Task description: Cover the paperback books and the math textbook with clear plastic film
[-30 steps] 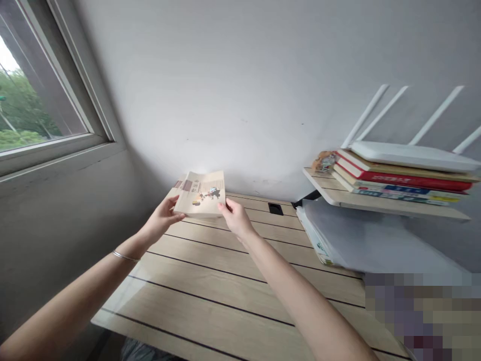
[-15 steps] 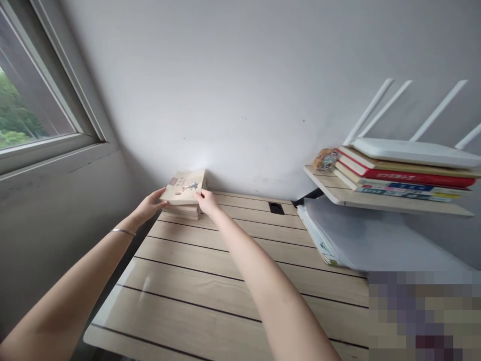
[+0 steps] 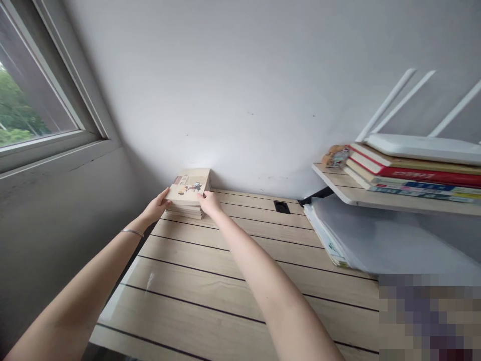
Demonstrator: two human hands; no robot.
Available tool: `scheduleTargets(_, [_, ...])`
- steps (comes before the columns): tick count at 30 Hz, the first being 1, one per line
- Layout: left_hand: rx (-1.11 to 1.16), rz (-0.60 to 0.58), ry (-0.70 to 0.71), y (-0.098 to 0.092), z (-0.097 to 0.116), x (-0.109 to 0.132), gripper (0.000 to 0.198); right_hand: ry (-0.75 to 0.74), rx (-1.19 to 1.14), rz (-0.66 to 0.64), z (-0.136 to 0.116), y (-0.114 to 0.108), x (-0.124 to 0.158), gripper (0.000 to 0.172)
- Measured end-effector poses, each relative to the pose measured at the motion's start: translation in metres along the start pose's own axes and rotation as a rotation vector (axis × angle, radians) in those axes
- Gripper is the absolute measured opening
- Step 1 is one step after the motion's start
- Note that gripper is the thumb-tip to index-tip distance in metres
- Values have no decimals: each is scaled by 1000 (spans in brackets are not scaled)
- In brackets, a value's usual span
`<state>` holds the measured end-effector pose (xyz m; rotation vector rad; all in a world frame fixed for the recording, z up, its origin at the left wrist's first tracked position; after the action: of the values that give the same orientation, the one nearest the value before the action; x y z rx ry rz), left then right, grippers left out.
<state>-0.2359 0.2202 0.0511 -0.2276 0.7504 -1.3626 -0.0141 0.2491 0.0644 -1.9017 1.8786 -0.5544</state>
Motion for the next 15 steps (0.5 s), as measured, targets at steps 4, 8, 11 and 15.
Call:
scheduleTargets(4, [-25, 13, -16, -3, -2, -1, 65, -3, -23, -6, 5, 2, -1, 26])
scheduleTargets(8, [-21, 21, -16, -5, -2, -2, 66, -4, -65, -18, 11, 4, 1, 29])
scheduleTargets(11, [-2, 31, -8, -5, -2, -1, 65, -16, -79, -13, 12, 1, 3, 29])
scheduleTargets(15, [47, 56, 13, -4, -2, 0, 64, -22, -81, 2, 11, -2, 4, 36])
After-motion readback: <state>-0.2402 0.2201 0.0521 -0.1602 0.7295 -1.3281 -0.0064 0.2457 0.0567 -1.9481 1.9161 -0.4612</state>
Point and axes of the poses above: each hand's wrist, its own x-axis away from the middle knuckle, its own y-axis out of the palm, z = x × y, the point moved 7 cm from there along -x, towards the middle knuckle, and after that the axes turned 10 degrees about y, right-handed, at the moved point
